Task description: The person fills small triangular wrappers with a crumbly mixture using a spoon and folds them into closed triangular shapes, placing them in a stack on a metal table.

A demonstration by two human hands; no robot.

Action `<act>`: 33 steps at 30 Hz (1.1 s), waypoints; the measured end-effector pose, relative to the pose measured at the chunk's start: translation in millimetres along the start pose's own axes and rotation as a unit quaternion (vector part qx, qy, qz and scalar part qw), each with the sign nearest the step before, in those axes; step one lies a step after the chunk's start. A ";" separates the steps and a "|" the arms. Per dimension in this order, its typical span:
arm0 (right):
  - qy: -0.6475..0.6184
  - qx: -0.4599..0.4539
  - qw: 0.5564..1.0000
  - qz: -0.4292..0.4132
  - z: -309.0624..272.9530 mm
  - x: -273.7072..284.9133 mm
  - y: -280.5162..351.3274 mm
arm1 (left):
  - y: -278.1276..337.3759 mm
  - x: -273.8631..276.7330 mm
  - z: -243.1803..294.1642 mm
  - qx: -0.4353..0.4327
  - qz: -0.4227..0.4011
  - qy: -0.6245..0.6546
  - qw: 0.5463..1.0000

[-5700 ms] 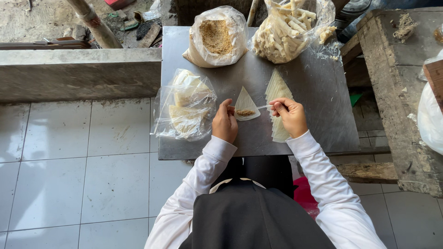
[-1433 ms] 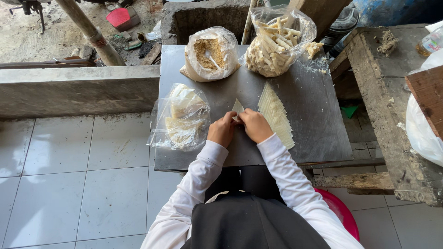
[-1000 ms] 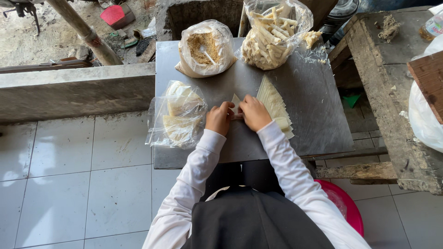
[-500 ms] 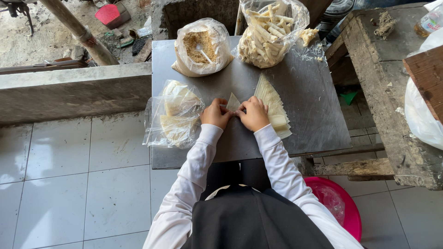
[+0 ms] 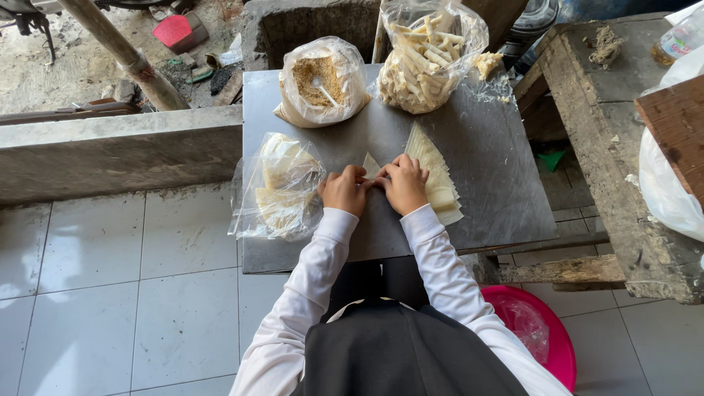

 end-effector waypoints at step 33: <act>-0.009 0.039 0.998 0.053 -5.7 9.4 23.9 | 17.7 -4.5 4.4 -0.096 0.056 -0.004 0.994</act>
Point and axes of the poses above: each hand's wrist, its own y-axis away from the middle knuckle, its own x-axis out of the back of the hand, z = x × y, the point moved 9 cm from there along -y, towards the middle knuckle, and after that the axes turned 8 degrees about -y, right-handed, at the moved point
